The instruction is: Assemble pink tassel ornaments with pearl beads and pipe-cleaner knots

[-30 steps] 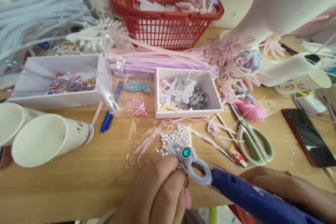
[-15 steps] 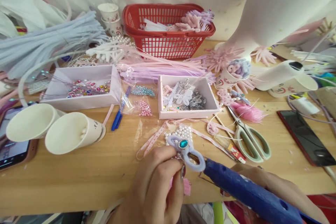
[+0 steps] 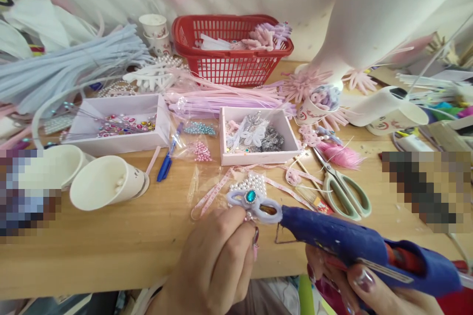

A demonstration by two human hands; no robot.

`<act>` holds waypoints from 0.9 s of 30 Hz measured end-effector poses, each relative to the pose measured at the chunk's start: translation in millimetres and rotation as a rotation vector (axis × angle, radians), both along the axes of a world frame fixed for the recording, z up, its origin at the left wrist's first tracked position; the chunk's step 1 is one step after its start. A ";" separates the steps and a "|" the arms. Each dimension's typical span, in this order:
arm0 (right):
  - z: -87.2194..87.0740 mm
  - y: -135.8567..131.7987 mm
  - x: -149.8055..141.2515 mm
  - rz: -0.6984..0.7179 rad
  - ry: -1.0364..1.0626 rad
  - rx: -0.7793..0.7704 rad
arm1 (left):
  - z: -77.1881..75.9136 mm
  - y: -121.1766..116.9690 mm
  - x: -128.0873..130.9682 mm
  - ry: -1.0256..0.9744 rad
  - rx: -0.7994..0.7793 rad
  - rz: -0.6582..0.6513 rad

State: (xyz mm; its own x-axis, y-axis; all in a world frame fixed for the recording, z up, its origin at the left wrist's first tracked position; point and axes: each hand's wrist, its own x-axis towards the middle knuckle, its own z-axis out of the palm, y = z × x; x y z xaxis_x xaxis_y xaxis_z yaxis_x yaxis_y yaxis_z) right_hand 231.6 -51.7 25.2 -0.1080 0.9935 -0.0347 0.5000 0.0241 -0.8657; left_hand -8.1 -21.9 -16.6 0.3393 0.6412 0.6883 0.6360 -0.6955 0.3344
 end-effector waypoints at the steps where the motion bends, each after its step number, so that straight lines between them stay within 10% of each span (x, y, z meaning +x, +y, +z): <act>1: 2.6 3.2 -0.3 0.016 0.010 -0.013 | 0.2 0.5 -0.5 -0.002 -0.007 -0.010; 9: 16.0 16.2 -6.9 0.119 -0.157 0.113 | 6.1 6.0 -5.8 -0.130 -0.189 -0.121; 18: 4.6 11.9 -7.5 -0.040 0.194 -0.295 | 5.8 15.6 -2.1 -0.024 -0.059 -0.074; 27: 17.3 31.6 2.7 0.159 -0.192 0.001 | 21.4 19.5 -9.8 -0.354 -0.730 -0.147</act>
State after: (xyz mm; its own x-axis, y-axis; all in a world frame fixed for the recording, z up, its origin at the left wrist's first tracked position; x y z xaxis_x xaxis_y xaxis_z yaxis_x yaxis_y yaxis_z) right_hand 234.3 -20.1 42.5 -0.2549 0.9645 -0.0692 0.6454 0.1164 -0.7549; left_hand -17.9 -2.4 4.8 0.2957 0.9347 0.1971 0.3275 -0.2930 0.8983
